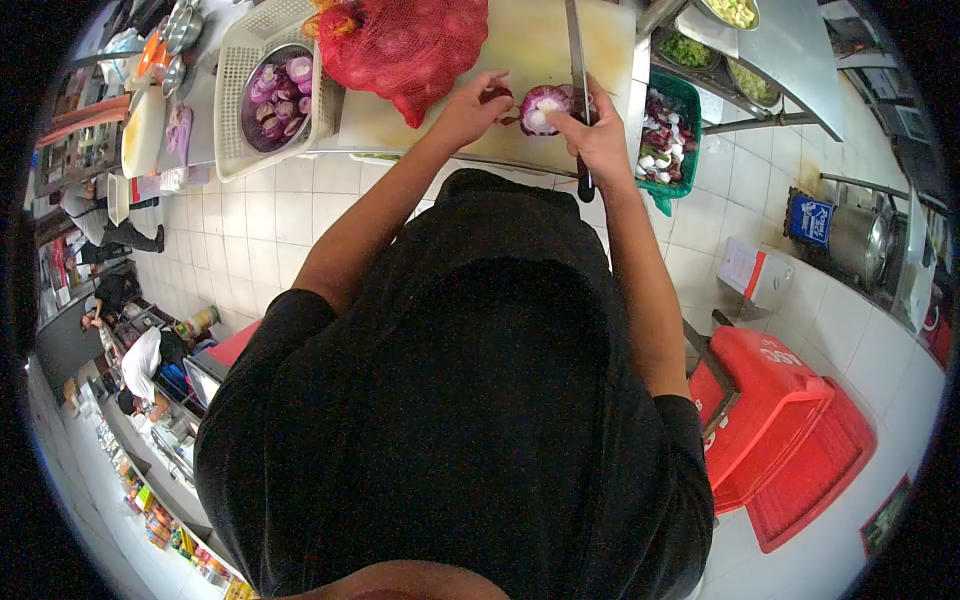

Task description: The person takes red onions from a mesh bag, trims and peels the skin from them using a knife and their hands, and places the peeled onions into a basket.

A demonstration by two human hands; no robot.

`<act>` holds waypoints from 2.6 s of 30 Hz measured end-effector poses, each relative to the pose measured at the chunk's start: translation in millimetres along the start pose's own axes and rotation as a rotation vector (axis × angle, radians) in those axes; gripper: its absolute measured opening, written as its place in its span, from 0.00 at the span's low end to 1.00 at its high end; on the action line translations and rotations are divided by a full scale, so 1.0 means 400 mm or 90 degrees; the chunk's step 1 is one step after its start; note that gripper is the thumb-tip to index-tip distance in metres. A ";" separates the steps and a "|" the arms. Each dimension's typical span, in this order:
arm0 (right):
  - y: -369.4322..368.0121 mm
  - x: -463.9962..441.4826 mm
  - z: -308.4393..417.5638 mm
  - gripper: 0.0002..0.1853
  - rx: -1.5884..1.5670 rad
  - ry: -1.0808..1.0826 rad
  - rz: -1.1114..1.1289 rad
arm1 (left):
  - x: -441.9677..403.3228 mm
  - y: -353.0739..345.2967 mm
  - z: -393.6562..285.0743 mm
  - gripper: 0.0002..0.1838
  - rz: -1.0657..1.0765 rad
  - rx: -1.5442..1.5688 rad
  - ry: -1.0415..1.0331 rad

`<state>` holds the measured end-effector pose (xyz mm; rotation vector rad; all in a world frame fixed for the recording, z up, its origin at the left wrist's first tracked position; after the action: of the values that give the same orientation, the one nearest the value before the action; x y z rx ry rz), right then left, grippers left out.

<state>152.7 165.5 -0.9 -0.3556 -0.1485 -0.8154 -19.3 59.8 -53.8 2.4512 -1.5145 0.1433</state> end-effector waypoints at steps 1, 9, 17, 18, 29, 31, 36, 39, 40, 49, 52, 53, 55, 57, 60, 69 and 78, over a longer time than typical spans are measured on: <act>0.004 -0.001 0.003 0.42 -0.003 0.008 -0.004 | 0.003 0.010 -0.013 0.25 -0.040 -0.117 -0.068; -0.009 0.008 0.043 0.48 0.008 0.057 -0.025 | 0.027 0.006 -0.105 0.28 -0.079 -0.182 -0.293; -0.038 0.001 0.068 0.47 0.084 0.091 -0.008 | 0.058 -0.068 -0.123 0.23 0.100 0.337 0.023; -0.041 -0.002 0.064 0.46 0.084 0.086 -0.003 | 0.055 -0.068 -0.121 0.22 0.102 0.348 0.022; -0.094 0.068 0.110 0.44 0.541 0.229 0.007 | 0.034 -0.046 -0.077 0.14 -0.028 0.392 0.042; -0.106 0.068 0.118 0.47 0.588 0.185 0.016 | 0.044 -0.045 -0.093 0.12 -0.053 0.356 0.035; -0.115 0.068 0.131 0.41 0.586 0.222 0.007 | 0.051 -0.044 -0.120 0.12 -0.074 0.342 -0.021; -0.111 0.072 0.134 0.38 0.554 0.183 0.014 | 0.056 -0.041 -0.126 0.12 -0.064 0.341 -0.020; -0.109 0.074 0.127 0.38 0.543 0.230 0.010 | 0.054 -0.040 -0.121 0.13 -0.054 0.345 -0.032; -0.051 0.027 0.009 0.28 0.229 0.191 0.031 | 0.061 -0.032 -0.086 0.18 -0.030 0.204 0.022; -0.026 0.049 -0.011 0.20 -0.016 -0.141 -0.002 | 0.059 -0.025 -0.064 0.22 0.017 0.197 0.043; -0.017 0.045 -0.015 0.22 -0.011 -0.147 -0.006 | 0.062 -0.022 -0.055 0.22 0.027 0.208 0.042; 0.022 0.015 -0.025 0.24 -0.002 -0.159 -0.016 | 0.072 -0.016 -0.058 0.22 0.035 0.236 0.059; 0.042 -0.007 -0.044 0.25 0.053 -0.167 -0.012 | 0.076 -0.011 -0.050 0.22 0.026 0.260 0.078; 0.036 -0.008 -0.040 0.31 0.148 -0.173 0.003 | 0.077 -0.011 -0.042 0.22 0.041 0.247 0.073; -0.079 0.044 0.019 0.36 0.444 0.179 0.097 | 0.082 -0.025 -0.036 0.17 0.020 0.248 0.124; -0.099 0.051 0.048 0.35 0.521 0.096 0.101 | 0.070 -0.017 -0.050 0.17 0.028 0.168 0.037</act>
<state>137.9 133.5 32.3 0.4604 -0.2930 -0.5618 0.4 43.8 -29.9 2.5859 -1.6159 0.4460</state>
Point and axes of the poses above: each hand's wrist, its own x-axis away from the middle knuckle, its own y-axis out of the back of the hand, z = x × y, the point moved 6 cm from there along -x, towards the middle knuckle, and after that the axes turned 7 degrees about -x, right-handed, at the moved point
